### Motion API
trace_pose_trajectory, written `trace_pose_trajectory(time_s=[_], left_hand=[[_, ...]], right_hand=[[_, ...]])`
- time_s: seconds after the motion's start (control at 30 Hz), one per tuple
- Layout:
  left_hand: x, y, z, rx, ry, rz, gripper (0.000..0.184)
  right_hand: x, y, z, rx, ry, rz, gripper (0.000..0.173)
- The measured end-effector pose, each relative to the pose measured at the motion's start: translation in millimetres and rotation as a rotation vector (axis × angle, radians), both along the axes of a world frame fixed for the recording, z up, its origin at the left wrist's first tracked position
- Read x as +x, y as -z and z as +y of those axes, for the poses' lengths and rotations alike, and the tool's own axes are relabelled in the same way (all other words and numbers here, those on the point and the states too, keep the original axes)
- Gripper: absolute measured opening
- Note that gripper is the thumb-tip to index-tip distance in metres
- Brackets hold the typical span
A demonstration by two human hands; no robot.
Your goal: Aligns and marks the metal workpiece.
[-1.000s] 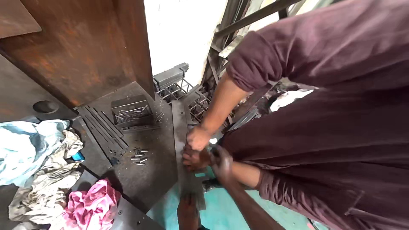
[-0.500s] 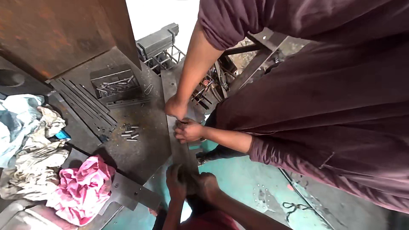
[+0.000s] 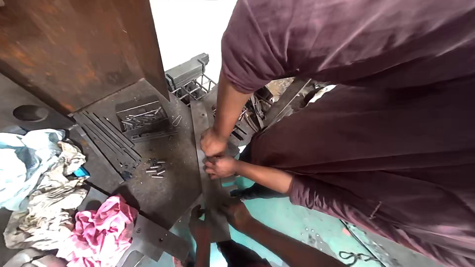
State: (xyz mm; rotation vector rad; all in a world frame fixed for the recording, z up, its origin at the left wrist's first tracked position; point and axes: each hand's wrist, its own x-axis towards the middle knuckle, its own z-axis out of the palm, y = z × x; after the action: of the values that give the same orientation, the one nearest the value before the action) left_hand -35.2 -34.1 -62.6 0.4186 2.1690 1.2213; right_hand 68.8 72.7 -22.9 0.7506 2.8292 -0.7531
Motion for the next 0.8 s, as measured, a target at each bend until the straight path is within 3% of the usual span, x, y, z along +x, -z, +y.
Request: trace_pose_trajectory(time_s=[0.1,0.17,0.33,0.53,0.7,0.8], left_hand=[[-8.6,-3.8,4.1,0.017,0.035,-0.510,0.035],[-2.9,1.5,1.4,0.056,-0.010,-0.625,0.037],[-6.5,-6.6,7.3,0.096,-0.053,-0.620,0.036],[-3.0,-1.1,5.6,0.142,-0.124,-0.617,0.027],[-1.5,1.2,1.6,0.140,-0.140,-0.633,0.028],[2.7,-14.9,-6.5,0.158,-0.124,-0.562,0.034]], right_hand=[[8.4,-3.6,5.1,-0.005,-0.170,-0.057,0.032],[17.5,8.3,5.2,0.088,-0.275,0.073,0.029],[-6.1,14.6,21.9,0.236,-0.480,0.096,0.029],[-0.7,13.7,38.3,0.305,-0.697,0.109,0.026],[-8.5,13.2,38.2,0.424,-0.770,0.036,0.037],[-8.5,18.1,37.3,0.444,-0.732,0.051,0.026]])
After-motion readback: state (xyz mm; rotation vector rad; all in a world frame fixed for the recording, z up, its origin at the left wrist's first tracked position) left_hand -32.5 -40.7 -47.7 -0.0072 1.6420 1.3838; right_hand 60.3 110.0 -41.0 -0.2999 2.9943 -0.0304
